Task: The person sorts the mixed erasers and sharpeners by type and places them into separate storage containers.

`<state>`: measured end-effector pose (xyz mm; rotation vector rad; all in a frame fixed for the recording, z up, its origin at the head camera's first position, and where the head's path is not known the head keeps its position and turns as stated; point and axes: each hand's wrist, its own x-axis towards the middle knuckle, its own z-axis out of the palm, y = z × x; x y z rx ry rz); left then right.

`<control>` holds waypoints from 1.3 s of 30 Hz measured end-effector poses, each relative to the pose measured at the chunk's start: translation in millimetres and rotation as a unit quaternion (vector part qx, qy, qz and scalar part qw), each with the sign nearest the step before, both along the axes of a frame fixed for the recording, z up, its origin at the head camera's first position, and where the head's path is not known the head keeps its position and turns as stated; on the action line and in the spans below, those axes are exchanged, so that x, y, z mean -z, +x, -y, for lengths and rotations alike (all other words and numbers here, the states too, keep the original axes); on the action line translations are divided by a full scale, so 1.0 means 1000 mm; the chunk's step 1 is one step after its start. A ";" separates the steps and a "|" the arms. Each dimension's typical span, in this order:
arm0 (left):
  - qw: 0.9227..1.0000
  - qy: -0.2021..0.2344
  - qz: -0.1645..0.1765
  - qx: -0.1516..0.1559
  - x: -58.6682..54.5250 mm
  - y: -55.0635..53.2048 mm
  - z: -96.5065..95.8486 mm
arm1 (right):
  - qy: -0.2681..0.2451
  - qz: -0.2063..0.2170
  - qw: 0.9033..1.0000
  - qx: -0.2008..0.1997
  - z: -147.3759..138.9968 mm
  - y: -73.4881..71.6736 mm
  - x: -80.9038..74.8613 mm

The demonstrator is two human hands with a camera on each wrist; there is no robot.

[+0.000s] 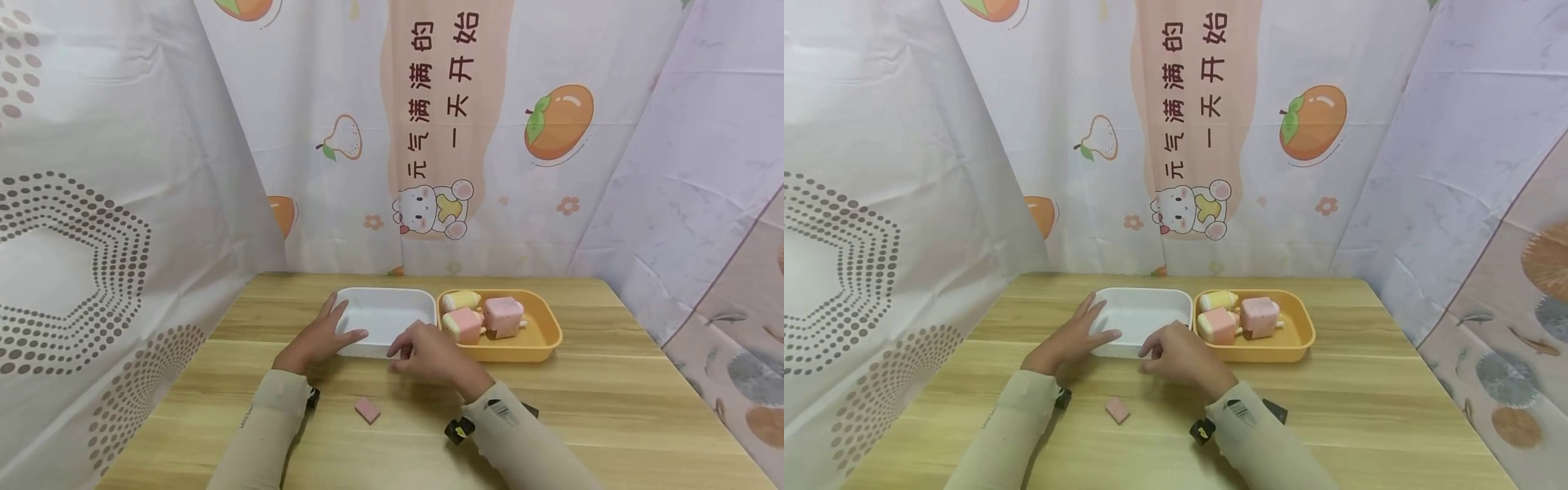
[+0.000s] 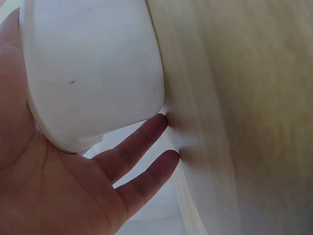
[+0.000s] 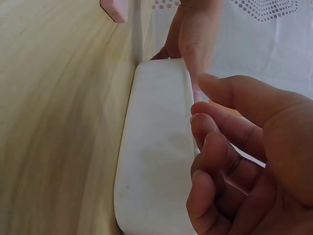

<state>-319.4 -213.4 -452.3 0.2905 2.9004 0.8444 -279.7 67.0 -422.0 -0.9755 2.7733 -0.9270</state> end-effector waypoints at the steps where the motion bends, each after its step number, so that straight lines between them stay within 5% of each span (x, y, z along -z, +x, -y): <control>1: 1.000 0.000 0.000 0.000 0.000 0.000 0.000 | 0.003 -0.002 1.000 -0.005 0.000 0.000 0.001; 11: 1.000 0.001 -0.004 0.000 0.001 -0.001 0.001 | 0.011 0.039 0.999 -0.035 0.006 0.005 0.007; 39: 1.000 -0.001 -0.004 0.002 0.000 0.001 0.000 | 0.076 0.032 0.990 -0.117 0.025 0.021 0.021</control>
